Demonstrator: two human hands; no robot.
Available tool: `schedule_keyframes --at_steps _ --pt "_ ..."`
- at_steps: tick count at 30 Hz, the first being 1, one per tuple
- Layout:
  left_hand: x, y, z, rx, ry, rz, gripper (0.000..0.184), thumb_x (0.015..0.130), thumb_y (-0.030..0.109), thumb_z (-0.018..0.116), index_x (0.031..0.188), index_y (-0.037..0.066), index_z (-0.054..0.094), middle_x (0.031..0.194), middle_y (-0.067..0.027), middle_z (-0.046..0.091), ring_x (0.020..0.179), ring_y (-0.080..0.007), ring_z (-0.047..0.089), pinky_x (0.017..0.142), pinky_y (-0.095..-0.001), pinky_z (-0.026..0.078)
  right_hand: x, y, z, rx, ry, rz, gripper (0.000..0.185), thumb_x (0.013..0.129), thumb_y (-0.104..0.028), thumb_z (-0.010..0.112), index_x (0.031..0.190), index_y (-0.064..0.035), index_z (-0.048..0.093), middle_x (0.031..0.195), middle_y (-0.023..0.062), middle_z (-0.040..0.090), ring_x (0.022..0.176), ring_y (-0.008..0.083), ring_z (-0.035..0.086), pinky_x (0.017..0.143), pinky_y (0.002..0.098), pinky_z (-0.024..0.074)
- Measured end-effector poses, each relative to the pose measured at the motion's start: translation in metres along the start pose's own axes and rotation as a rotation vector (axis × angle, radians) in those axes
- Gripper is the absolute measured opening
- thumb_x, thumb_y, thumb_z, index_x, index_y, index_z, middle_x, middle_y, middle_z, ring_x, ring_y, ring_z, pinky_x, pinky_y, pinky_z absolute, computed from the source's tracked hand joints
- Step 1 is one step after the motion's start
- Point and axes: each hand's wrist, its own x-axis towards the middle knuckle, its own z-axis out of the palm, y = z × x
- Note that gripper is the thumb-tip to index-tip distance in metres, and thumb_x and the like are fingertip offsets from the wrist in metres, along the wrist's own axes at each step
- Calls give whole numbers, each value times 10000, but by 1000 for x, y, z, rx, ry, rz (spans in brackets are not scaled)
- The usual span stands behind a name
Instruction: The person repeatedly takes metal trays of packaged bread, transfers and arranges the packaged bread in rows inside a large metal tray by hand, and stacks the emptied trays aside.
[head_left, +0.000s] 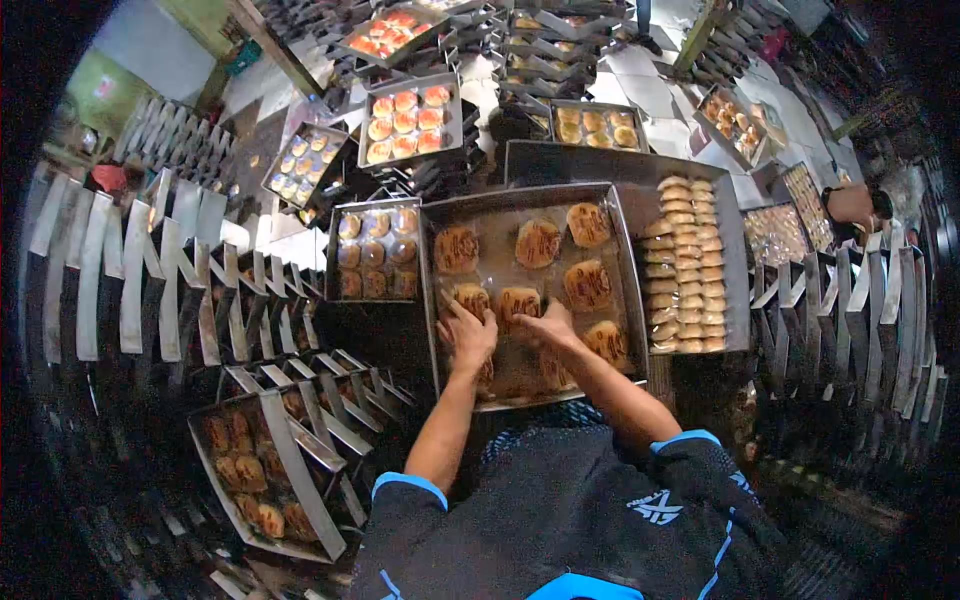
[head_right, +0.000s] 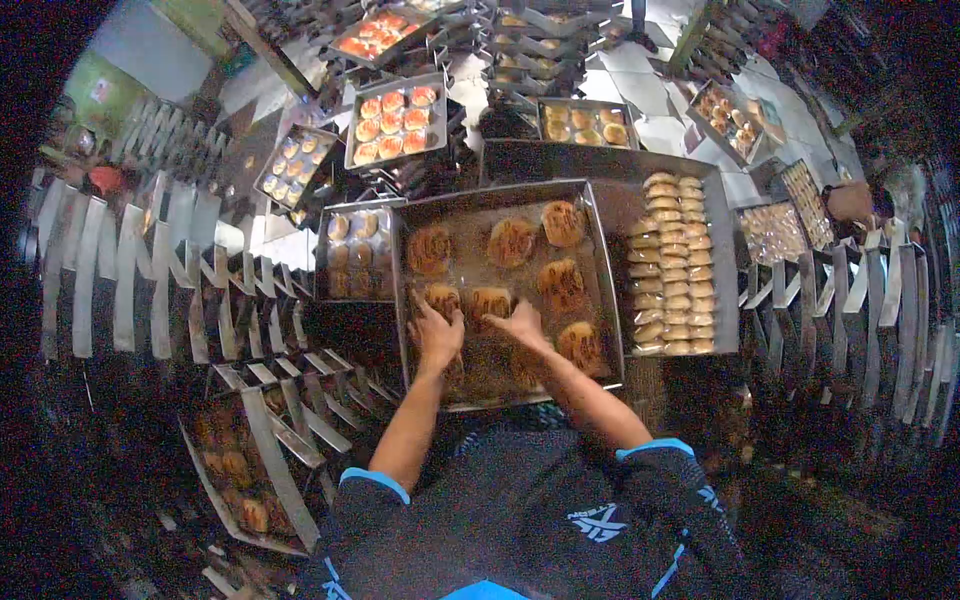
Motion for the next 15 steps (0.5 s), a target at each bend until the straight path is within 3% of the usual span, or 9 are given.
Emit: schedule_keyframes --at_steps 3,5,7,8,9,10,11,14,15 --pt "7 4 -2 -134 -28 -146 923 779 394 617 1390 -44 81 1329 -320 311 1219 -411 351 1018 -484 275 0 1 10 -3 239 -372 694 692 -419 736 1134 33 449 979 192 598 865 299 599 725 397 480" --pt "7 2 -6 -21 -106 -153 920 736 380 689 1357 -67 179 1235 -283 436 1146 -410 431 999 -461 310 -4 7 5 133 253 -319 594 765 -352 694 1136 32 433 1026 182 581 922 284 581 756 367 479" --pt "19 -18 15 -306 -16 229 805 742 281 715 1308 -73 265 1158 -227 492 1106 -355 480 961 -420 366 -5 17 -11 268 350 -474 556 758 -359 694 1084 34 474 985 180 600 921 287 593 803 375 465" --pt "16 -21 20 -755 -85 151 527 770 104 678 1184 -4 370 1137 -138 507 1052 -258 529 891 -348 434 -11 22 -22 429 269 -390 512 799 -333 650 1115 28 471 1011 152 600 929 261 592 812 369 469" --pt "14 -18 12 -764 -88 149 527 770 104 678 1184 -4 370 1137 -138 507 1052 -258 529 891 -348 434 -25 12 -41 587 188 -308 470 840 -308 605 1146 22 468 1037 124 600 936 234 590 821 363 472" --pt "13 -18 2 -1036 -140 156 586 781 110 669 1239 -24 328 1169 -143 466 1058 -245 508 879 -359 432 -47 -12 -65 898 -60 -206 402 890 -276 518 1186 -7 477 1105 98 580 1009 214 561 881 357 448" --pt "14 -16 -7 -1307 -191 159 646 793 117 660 1294 -44 286 1202 -148 425 1065 -231 487 866 -370 430 -41 -16 -65 889 -60 -204 402 890 -276 518 1186 -7 477 1105 98 580 1009 214 561 881 357 448" --pt "30 -9 -14 -1375 -303 193 610 806 181 592 1306 -13 302 1170 -117 433 1041 -225 481 908 -362 387 -19 -44 -46 1195 -463 -124 407 904 -318 475 1204 -42 484 1195 98 520 1099 208 500 941 354 402" --pt "41 -7 -14 -1441 -399 156 598 804 208 568 1304 -1 316 1158 -110 436 1043 -222 476 927 -356 370 -22 -76 -35 1009 -295 -110 455 899 -379 479 1203 -40 477 1156 81 531 1046 200 515 902 336 414"
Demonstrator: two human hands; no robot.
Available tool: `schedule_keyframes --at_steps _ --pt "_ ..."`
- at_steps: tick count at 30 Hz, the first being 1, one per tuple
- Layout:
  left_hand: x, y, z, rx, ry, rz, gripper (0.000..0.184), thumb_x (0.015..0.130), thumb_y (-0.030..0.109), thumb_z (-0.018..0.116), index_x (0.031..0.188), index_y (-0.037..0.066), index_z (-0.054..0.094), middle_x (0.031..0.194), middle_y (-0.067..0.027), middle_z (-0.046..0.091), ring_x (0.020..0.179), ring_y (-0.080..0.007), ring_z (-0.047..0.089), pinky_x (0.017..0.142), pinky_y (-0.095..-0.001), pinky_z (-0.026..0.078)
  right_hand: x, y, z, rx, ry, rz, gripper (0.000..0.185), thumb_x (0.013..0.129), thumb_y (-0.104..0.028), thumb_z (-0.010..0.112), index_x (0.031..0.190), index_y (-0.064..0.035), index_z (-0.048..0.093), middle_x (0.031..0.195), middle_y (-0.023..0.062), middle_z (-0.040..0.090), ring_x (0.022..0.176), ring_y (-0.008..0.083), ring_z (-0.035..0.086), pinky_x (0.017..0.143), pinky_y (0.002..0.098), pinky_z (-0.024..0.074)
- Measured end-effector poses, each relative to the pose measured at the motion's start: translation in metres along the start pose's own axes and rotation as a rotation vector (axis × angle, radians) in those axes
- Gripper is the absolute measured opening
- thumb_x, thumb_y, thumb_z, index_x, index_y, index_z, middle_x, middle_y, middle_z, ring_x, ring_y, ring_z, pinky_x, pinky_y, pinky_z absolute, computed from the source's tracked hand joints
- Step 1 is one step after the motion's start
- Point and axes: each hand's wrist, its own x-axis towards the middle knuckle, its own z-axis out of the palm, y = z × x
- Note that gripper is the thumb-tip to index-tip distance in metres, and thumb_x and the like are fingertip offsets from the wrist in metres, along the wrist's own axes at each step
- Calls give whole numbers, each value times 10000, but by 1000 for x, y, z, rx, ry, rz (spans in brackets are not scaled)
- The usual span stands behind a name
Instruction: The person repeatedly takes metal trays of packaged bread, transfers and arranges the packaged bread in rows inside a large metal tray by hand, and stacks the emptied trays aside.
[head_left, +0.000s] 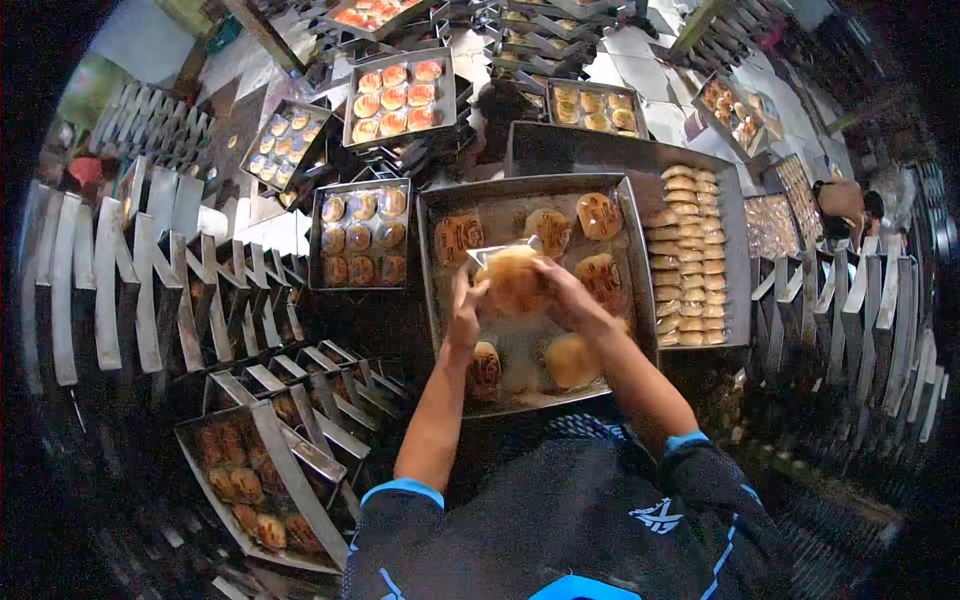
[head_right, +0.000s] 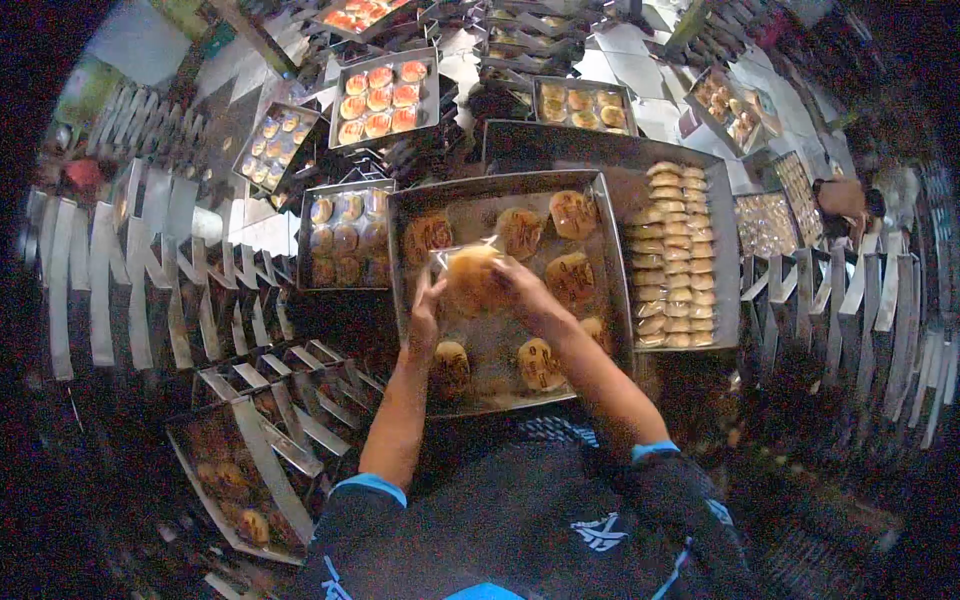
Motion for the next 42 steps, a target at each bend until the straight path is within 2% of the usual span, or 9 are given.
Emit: schedule_keyframes --at_steps 7,14,17,20,26,32,34,37,42 --pt "76 44 -15 736 141 326 483 833 259 492 1210 -39 447 1183 -193 477 1121 -297 443 982 -360 314 120 4 39 69 -67 -4 469 905 -417 387 1030 0 559 949 106 581 916 157 521 790 296 435" --pt "96 13 36 519 -26 238 484 903 236 406 1306 -27 356 1308 -181 359 1223 -274 339 1032 -348 245 104 10 -33 -461 421 -577 484 877 -334 405 1160 53 475 1156 213 499 1081 294 461 964 383 311" --pt "98 -1 76 422 -160 163 458 917 260 389 1282 -16 392 1290 -152 391 1207 -267 359 1042 -351 221 76 -17 -63 -357 574 -370 635 866 -346 452 1344 28 262 1440 191 131 1282 304 235 1031 407 222" --pt "108 0 88 326 -157 -56 408 892 305 418 1152 0 496 1157 -110 507 1091 -228 448 953 -317 298 62 -39 -57 -171 610 -133 594 871 -381 459 1308 5 342 1377 169 300 1251 280 315 1027 395 246" --pt "100 -10 65 237 3 -174 375 845 358 460 979 48 621 981 -45 614 922 -177 546 868 -298 400 67 -33 -64 3 6 -250 614 892 -542 367 1245 -45 438 1141 104 536 1034 203 520 916 347 378" --pt "26 31 199 18 -44 105 538 906 370 332 1302 8 374 1252 -168 476 1137 -296 487 950 -418 406 6 -105 -105 -414 -95 -387 685 932 -404 321 1385 52 86 1408 295 162 1329 427 114 1095 399 83" --pt "39 5 248 -8 1 116 529 915 381 337 1297 18 386 1256 -162 476 1144 -299 481 980 -405 376 -7 -127 -158 -716 -94 -861 708 923 -357 361 1401 32 13 1439 256 122 1356 366 55 1102 382 36" --pt "98 -45 331 137 -88 118 521 928 365 348 1303 5 372 1269 -148 468 1151 -247 475 971 -387 381 7 -154 -256 4 -233 -698 640 921 -307 363 1416 -12 85 1457 164 148 1343 274 155 1097 367 96" --pt "229 -164 341 77 -116 -251 494 930 346 377 1295 13 394 1248 -124 494 1128 -225 493 958 -372 389 69 -176 -357 171 63 -164 589 909 -476 337 1319 -55 374 1316 119 435 1215 246 388 1032 411 269"
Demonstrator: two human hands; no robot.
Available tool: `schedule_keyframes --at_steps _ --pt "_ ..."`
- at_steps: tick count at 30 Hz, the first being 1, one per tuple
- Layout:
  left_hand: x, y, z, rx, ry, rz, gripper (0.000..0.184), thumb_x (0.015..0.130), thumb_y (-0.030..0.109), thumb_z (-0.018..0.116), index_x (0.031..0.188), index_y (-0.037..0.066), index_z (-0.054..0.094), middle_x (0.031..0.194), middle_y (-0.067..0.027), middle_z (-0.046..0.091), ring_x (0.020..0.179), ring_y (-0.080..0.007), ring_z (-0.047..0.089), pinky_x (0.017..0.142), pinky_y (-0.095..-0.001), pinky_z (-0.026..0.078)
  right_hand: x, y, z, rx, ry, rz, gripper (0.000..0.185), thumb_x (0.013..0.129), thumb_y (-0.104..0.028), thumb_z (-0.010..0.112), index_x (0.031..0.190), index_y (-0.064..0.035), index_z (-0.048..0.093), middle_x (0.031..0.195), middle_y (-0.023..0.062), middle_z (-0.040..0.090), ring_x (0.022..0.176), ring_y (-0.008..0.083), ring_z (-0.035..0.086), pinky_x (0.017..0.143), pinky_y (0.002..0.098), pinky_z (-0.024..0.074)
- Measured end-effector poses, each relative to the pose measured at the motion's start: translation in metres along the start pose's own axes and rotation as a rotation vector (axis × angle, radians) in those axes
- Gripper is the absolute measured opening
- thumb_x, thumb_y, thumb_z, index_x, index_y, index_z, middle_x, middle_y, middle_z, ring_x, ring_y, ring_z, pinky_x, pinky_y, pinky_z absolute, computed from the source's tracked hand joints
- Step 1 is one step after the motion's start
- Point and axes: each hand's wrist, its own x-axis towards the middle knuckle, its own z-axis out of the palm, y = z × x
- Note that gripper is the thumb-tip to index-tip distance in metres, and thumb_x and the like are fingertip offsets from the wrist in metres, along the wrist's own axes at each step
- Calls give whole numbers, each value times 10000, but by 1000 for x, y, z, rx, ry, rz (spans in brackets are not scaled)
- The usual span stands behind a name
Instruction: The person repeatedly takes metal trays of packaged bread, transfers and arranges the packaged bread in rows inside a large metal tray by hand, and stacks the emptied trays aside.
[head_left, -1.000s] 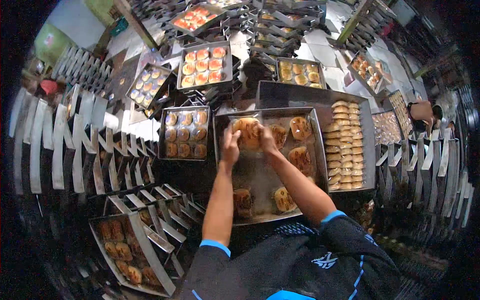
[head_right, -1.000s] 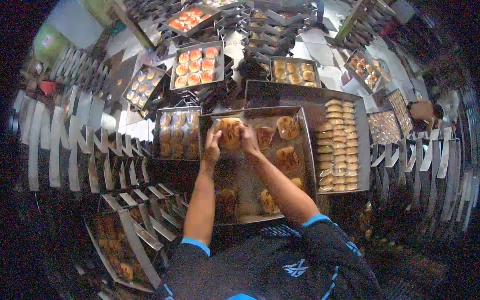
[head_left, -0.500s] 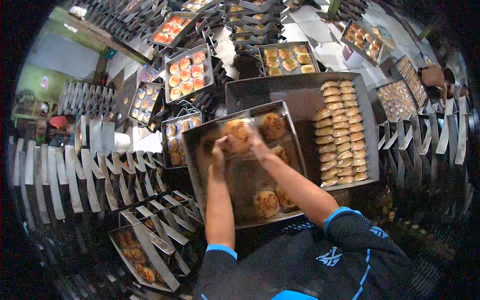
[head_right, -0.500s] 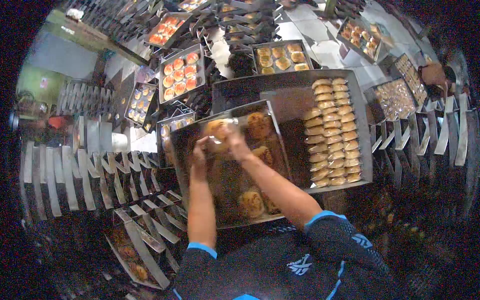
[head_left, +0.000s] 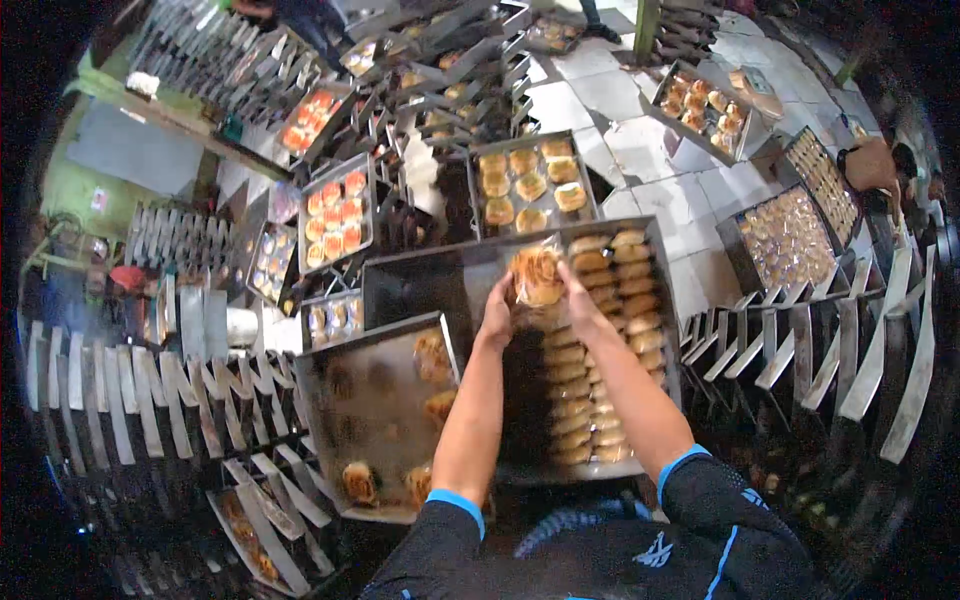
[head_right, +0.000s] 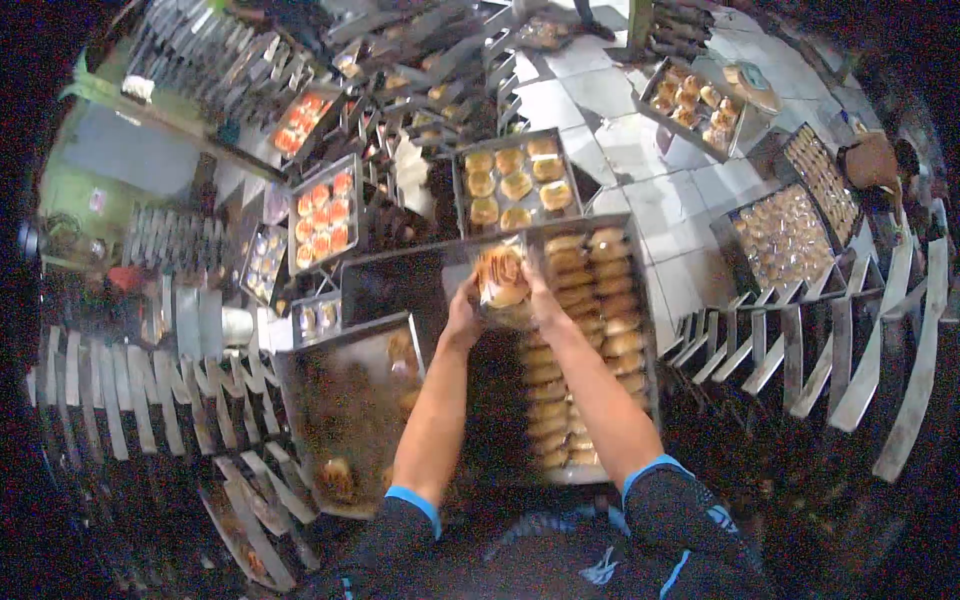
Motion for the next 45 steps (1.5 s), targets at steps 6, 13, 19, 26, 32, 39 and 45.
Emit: schedule_keyframes --at_steps 6,13,19,26,32,39,45 --pt "103 -7 -17 249 380 -579 510 907 452 340 1093 36 568 1118 -154 580 968 -327 575 814 -508 467 94 38 -53 -167 94 388 448 869 -383 362 1077 -38 558 1015 161 614 886 309 604 812 485 466" --pt "157 -49 -60 496 374 -761 666 840 604 361 1241 81 458 1249 -138 475 1096 -308 467 879 -502 364 31 66 -48 -1930 253 -822 604 813 -243 507 1360 -75 312 1455 164 195 1311 406 214 1001 655 171" --pt "100 -47 -40 421 381 -621 847 791 706 332 1364 83 343 1363 -128 381 1205 -312 389 980 -484 275 36 50 -55 -2091 19 -416 697 793 -290 510 1391 -42 254 1458 186 168 1357 370 91 1011 651 115" --pt "91 -60 -33 -37 81 -420 788 833 654 291 1398 105 278 1387 -150 337 1242 -323 356 983 -485 298 45 51 -67 -2012 54 -388 768 821 -396 498 1411 -30 170 1473 191 80 1372 329 16 1040 617 47" --pt "44 -43 18 140 255 -396 717 851 613 314 1359 108 340 1354 -125 394 1213 -292 400 975 -450 332 1 77 -49 -1977 248 -581 789 823 -503 460 1401 -29 208 1462 210 125 1358 370 79 1045 611 53" --pt "-109 56 -23 1038 228 568 800 836 490 506 1358 -51 233 1339 -275 338 1259 -368 319 1047 -424 254 -38 119 -86 -2034 184 -345 788 757 -479 573 1390 -112 282 1441 207 200 1336 370 165 1040 535 199" --pt "-334 132 -282 1174 1089 627 652 738 327 670 1230 -36 443 1219 -229 492 1097 -352 501 936 -414 396 -159 118 36 -1238 402 -516 714 814 -331 567 1350 35 271 1332 269 363 1230 371 376 1022 418 292"
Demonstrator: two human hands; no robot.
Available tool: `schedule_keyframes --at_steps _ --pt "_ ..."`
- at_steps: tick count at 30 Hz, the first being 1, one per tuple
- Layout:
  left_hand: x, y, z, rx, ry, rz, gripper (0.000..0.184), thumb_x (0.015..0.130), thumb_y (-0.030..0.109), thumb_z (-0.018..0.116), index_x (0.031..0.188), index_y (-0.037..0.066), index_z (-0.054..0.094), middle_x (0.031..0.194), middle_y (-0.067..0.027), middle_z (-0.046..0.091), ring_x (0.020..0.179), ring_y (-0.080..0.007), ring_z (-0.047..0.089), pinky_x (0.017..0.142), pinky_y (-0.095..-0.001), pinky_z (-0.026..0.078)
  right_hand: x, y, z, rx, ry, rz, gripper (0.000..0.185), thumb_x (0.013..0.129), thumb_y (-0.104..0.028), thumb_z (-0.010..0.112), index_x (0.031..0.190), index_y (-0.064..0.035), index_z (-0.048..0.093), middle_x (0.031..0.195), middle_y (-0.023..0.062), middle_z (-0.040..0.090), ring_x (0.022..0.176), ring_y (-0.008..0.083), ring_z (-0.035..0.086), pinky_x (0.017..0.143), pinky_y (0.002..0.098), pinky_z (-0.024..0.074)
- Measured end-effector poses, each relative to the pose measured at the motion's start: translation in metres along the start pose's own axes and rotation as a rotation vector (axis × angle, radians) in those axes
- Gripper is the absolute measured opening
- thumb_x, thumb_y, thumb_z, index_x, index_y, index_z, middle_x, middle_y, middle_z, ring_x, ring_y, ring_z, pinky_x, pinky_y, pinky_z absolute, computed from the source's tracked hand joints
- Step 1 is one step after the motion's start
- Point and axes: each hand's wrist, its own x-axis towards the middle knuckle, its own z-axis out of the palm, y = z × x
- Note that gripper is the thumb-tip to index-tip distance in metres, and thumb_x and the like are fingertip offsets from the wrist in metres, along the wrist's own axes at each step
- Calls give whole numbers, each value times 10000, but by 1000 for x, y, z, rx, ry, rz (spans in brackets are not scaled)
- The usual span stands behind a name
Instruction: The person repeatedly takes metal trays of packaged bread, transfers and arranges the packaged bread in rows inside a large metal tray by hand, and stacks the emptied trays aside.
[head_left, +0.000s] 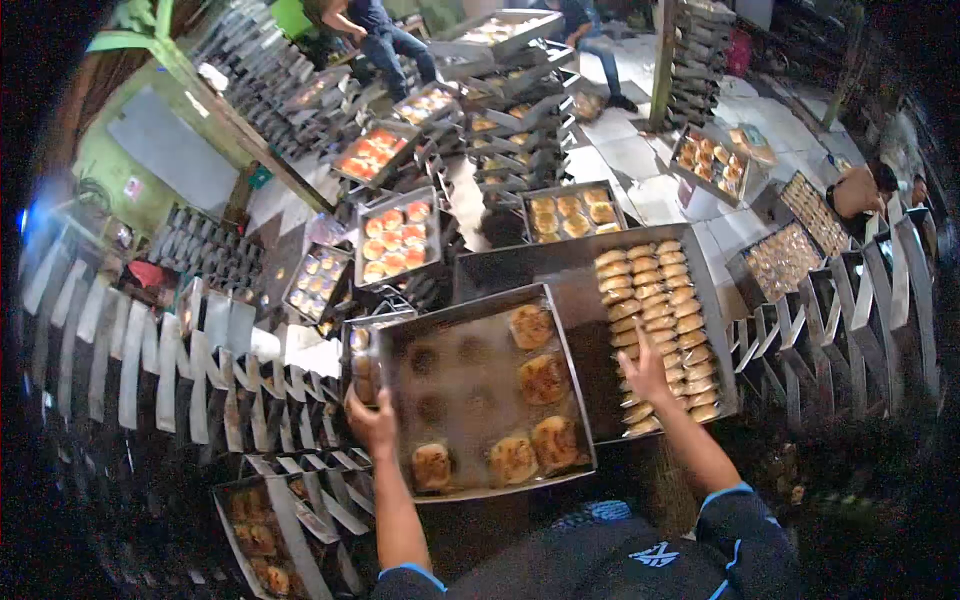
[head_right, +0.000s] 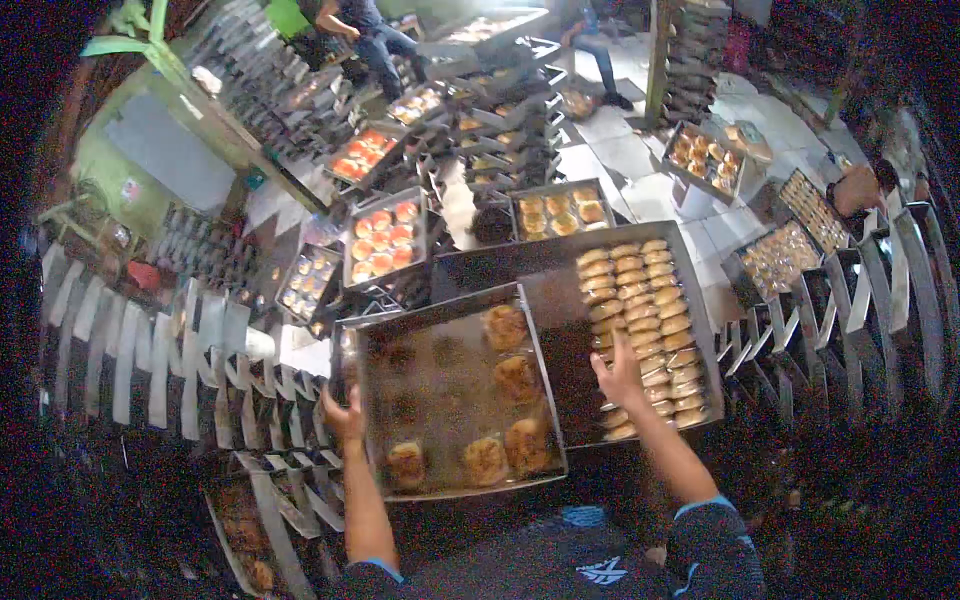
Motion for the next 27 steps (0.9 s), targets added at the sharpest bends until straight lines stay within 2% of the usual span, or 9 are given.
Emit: schedule_keyframes --at_steps 2,4,5,10,11,13,18,19,27 --pt "-12 -99 -32 227 -355 -395 880 710 579 629 1263 -70 414 1300 -280 406 1174 -383 439 967 -428 363 -47 -13 30 182 -163 191 704 807 -367 585 1320 45 336 1305 255 416 1222 340 405 1024 391 302" --pt "-37 -205 -11 103 -923 -182 897 737 635 551 1212 -119 453 1211 -299 487 1188 -389 428 965 -412 349 -88 28 101 246 -158 136 479 834 -296 566 1175 38 520 1013 159 629 959 263 580 854 336 438" --pt "-58 -212 10 -65 -723 -405 753 756 557 586 1077 -124 555 1055 -269 591 1044 -353 543 877 -412 400 -93 23 109 503 -457 229 394 812 -189 543 1149 14 544 970 90 619 900 207 562 826 319 439" --pt "-65 -80 -4 -357 -797 -369 366 829 276 590 927 -77 601 856 -175 642 837 -244 591 758 -374 436 -109 9 43 423 -235 79 375 706 -81 489 1064 1 562 778 37 591 689 132 527 627 302 465" --pt "-71 -53 -3 -351 -848 -358 366 829 276 590 927 -77 601 856 -175 642 837 -244 591 758 -374 436 -121 -17 0 500 -317 476 313 710 -110 502 993 2 574 747 37 577 679 133 519 592 296 459" --pt "-96 -3 8 -266 -869 -214 282 838 201 562 935 -62 597 825 -167 638 824 -234 594 749 -361 446 -136 94 -9 551 -53 176 211 697 -118 512 872 -18 575 688 13 554 604 142 512 527 280 435" --pt "-198 85 107 -543 -941 130 309 799 138 540 1064 -19 568 948 -192 616 858 -244 593 762 -355 452 -172 287 -143 1 290 66 145 678 -63 502 766 -3 601 599 2 550 510 95 484 473 279 408" --pt "-214 112 117 -494 -998 120 325 796 127 529 1089 -10 562 971 -188 613 873 -245 593 769 -352 452 -172 181 -193 388 152 364 147 684 -67 500 772 0 597 599 2 547 509 97 482 475 280 409" --pt "-287 174 196 -491 -1080 41 344 772 112 499 1086 -7 579 942 -170 626 856 -256 602 797 -346 453 -182 297 -238 285 156 407 326 617 -25 503 922 26 605 732 33 600 654 118 539 590 272 450"
